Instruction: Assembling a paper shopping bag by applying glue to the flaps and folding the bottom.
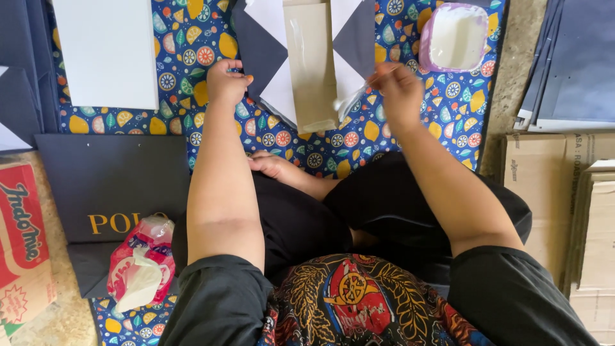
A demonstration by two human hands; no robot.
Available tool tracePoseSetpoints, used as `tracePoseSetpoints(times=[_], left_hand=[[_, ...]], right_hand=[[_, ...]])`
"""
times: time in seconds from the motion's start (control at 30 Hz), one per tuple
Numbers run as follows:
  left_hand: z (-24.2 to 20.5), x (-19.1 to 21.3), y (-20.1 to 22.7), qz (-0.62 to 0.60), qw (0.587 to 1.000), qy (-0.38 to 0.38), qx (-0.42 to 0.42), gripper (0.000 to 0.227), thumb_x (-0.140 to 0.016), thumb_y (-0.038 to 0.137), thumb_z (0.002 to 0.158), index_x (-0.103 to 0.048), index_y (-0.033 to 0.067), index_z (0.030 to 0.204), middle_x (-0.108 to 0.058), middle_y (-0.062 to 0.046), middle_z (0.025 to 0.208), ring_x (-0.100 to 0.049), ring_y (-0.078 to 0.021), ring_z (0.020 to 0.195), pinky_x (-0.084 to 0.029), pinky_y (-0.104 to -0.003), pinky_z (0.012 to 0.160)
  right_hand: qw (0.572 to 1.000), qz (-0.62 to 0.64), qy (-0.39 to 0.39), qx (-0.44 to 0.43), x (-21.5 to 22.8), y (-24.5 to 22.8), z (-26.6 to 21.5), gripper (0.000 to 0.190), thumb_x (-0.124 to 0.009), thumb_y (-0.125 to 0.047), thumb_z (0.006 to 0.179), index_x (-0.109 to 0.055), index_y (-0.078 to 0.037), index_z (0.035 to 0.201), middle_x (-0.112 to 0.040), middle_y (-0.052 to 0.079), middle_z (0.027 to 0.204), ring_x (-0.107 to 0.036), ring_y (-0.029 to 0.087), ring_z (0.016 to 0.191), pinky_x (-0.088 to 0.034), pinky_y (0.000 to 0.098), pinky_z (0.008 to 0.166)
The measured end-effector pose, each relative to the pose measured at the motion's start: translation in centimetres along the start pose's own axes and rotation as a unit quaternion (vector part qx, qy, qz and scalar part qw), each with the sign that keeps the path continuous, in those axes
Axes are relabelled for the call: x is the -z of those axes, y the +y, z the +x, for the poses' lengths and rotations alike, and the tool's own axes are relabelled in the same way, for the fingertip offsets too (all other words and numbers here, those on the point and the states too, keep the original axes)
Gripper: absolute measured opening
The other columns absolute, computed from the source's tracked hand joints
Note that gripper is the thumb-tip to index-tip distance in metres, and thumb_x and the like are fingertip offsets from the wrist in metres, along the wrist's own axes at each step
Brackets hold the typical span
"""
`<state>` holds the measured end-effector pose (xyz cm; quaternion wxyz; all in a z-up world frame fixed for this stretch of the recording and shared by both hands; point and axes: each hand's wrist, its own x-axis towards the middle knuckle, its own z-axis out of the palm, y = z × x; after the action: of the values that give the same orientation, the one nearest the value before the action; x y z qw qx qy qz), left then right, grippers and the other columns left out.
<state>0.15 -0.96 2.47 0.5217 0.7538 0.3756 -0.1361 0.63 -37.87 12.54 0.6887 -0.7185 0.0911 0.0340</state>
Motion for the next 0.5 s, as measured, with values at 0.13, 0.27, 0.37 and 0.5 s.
tracePoseSetpoints(times=[0.13, 0.27, 0.37, 0.5], left_hand=[[-0.2, 0.1, 0.2, 0.000, 1.000, -0.005, -0.008, 0.034, -0.083, 0.008, 0.081, -0.071, 0.0187, 0.111, -0.078, -0.003, 0.098, -0.075, -0.0167, 0.083, -0.063, -0.032, 0.072], [-0.5, 0.1, 0.3, 0.002, 1.000, -0.004, 0.002, 0.037, -0.081, 0.006, 0.081, -0.070, 0.0175, 0.115, -0.079, -0.004, 0.100, -0.077, -0.0173, 0.084, -0.063, -0.032, 0.073], [0.0, 0.0, -0.1, -0.011, 1.000, -0.007, -0.016, 0.038, -0.081, 0.005, 0.081, -0.069, 0.0148, 0.116, -0.078, -0.007, 0.099, -0.077, -0.0183, 0.080, -0.065, -0.031, 0.071], [-0.8, 0.3, 0.9, 0.041, 0.999, 0.011, -0.021, 0.025, -0.086, 0.013, 0.078, -0.071, 0.0141, 0.097, -0.077, -0.002, 0.081, -0.071, -0.0136, 0.056, -0.058, -0.028, 0.055]], right_hand=[[0.988, 0.129, 0.065, -0.049, 3.5, -5.1, 1.7, 0.012, -0.070, -0.018, 0.100, -0.072, -0.012, 0.089, -0.067, 0.001, 0.076, -0.059, 0.010, 0.067, -0.051, 0.0252, 0.067], [0.952, 0.014, 0.289, 0.104, 10.3, -3.5, 5.7, 0.018, -0.075, -0.024, 0.090, -0.077, -0.008, 0.095, -0.083, 0.007, 0.086, -0.078, 0.016, 0.076, -0.062, 0.0288, 0.065], [0.922, -0.168, 0.298, 0.180, 13.7, -1.4, 7.0, 0.010, -0.067, -0.017, 0.097, -0.075, -0.013, 0.093, -0.083, 0.000, 0.086, -0.078, 0.012, 0.081, -0.063, 0.0325, 0.074], [0.893, -0.347, 0.276, 0.075, 15.6, 2.1, 7.6, 0.018, -0.075, -0.010, 0.096, -0.069, -0.027, 0.101, -0.072, -0.008, 0.094, -0.058, 0.013, 0.079, -0.053, 0.0331, 0.067]])
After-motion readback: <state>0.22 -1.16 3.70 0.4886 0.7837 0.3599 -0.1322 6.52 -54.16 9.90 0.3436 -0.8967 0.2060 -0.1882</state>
